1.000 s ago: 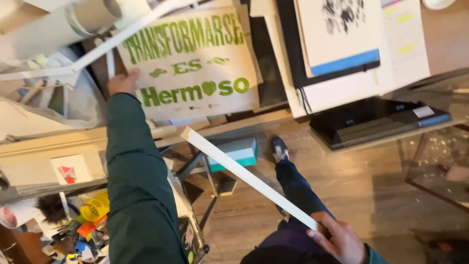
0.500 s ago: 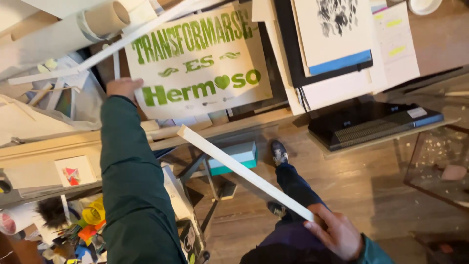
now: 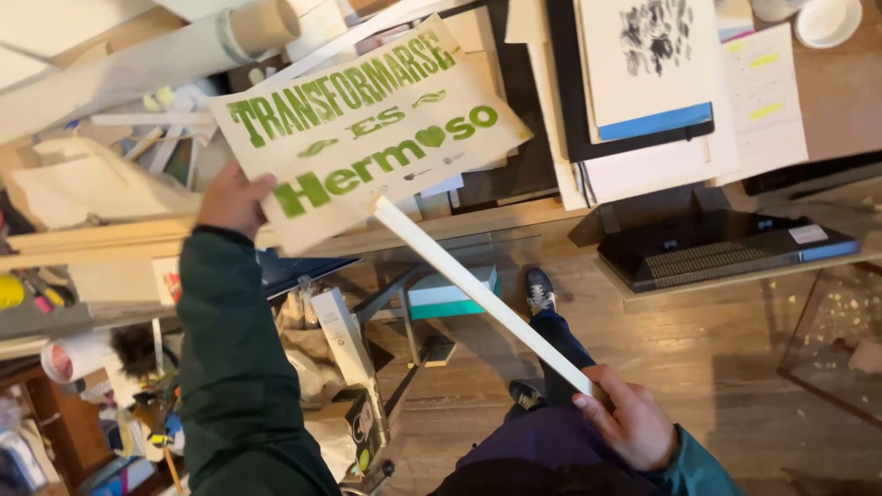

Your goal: Measuring wooden strips against a poster and cutting them to size using a miter cutter.

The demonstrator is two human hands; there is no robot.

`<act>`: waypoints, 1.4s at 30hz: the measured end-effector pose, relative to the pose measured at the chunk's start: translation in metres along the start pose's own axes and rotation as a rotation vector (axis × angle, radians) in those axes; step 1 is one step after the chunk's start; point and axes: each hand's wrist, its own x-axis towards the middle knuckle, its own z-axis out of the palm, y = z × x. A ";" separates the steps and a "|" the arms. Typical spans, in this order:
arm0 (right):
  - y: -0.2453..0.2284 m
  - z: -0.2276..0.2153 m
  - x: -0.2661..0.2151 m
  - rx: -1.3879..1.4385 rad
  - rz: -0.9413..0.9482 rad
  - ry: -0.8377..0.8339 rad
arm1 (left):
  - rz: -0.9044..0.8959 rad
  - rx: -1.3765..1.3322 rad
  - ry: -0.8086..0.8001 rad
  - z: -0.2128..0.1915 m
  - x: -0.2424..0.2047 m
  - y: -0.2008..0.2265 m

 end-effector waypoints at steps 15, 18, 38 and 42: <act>-0.004 0.034 -0.015 -0.142 -0.041 -0.112 | 0.713 0.276 0.546 0.013 -0.101 -0.112; -0.001 0.057 -0.026 -0.147 -0.117 -0.125 | 0.351 0.377 0.364 0.076 -0.219 -0.201; 0.086 0.355 -0.277 -0.550 -0.326 -0.410 | -0.173 0.331 0.386 -0.039 -0.668 -0.745; 0.096 0.403 -0.308 -0.646 -0.324 -0.464 | -0.268 0.315 0.549 -0.081 -0.680 -0.775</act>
